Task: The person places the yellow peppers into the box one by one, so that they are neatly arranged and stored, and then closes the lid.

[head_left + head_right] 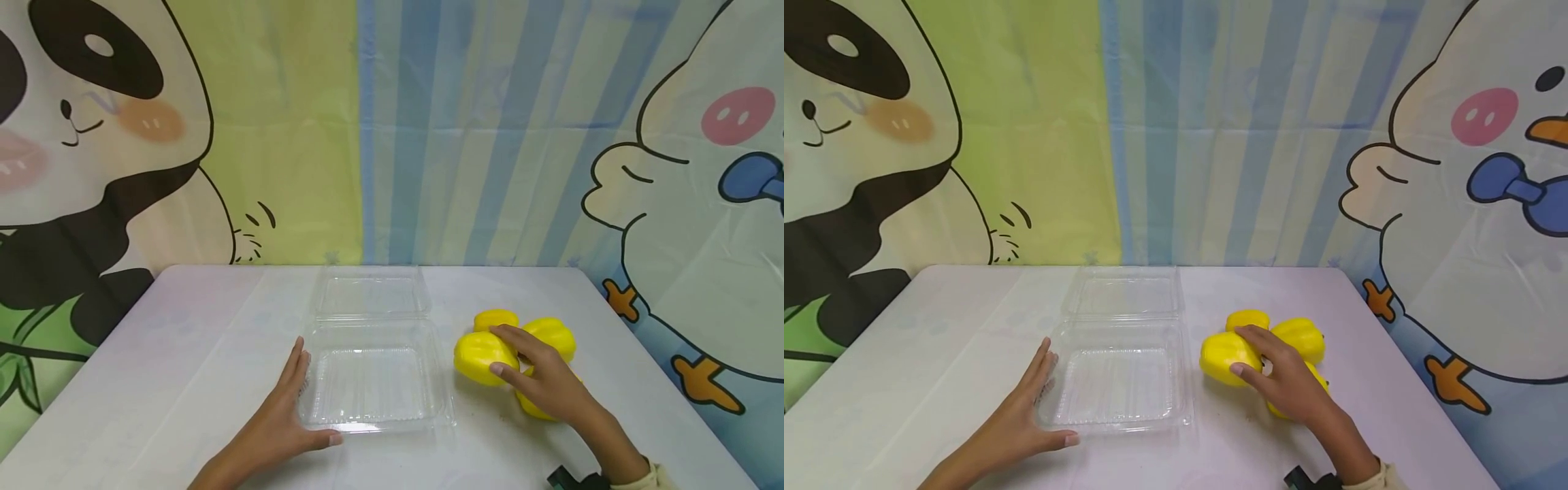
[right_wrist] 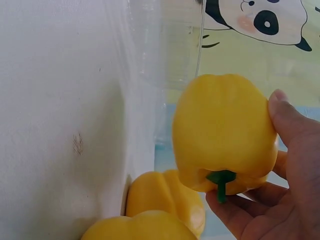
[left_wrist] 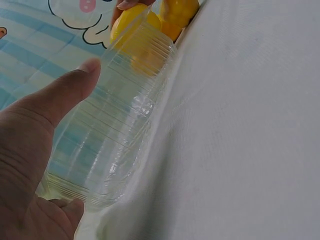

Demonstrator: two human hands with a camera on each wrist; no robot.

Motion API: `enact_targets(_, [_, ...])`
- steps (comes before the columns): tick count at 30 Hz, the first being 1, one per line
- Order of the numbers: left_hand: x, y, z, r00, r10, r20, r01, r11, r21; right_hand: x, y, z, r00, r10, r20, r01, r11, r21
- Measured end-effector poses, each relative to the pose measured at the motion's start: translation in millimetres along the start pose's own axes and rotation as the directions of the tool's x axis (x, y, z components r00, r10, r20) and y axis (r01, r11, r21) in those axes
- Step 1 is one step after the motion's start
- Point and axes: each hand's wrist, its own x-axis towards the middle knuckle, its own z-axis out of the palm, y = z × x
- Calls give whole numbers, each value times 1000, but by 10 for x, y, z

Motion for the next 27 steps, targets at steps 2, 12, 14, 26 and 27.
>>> enact_targets(2, [0, 0, 0, 1000, -2, 1, 2, 1000, 1, -1, -18, 8, 1000, -4, -19, 4, 1000, -1])
enact_targets(12, [18, 18, -16, 999, -33, 19, 33, 999, -14, 4, -74, -20, 992, -50, -112, 50, 999, -5])
enact_targets(14, [22, 18, -17, 999, -45, 23, 46, 999, -14, 10, -86, -26, 992, -57, -115, 58, 998, 7])
enact_targets(26, [24, 14, -32, 998, -49, 37, 50, 999, -16, 79, -172, 44, 987, -143, -78, 145, 989, 22])
enact_targets(27, [22, 14, -33, 998, -47, 39, 48, 999, -17, 89, -183, 34, 986, -147, -77, 149, 989, 21])
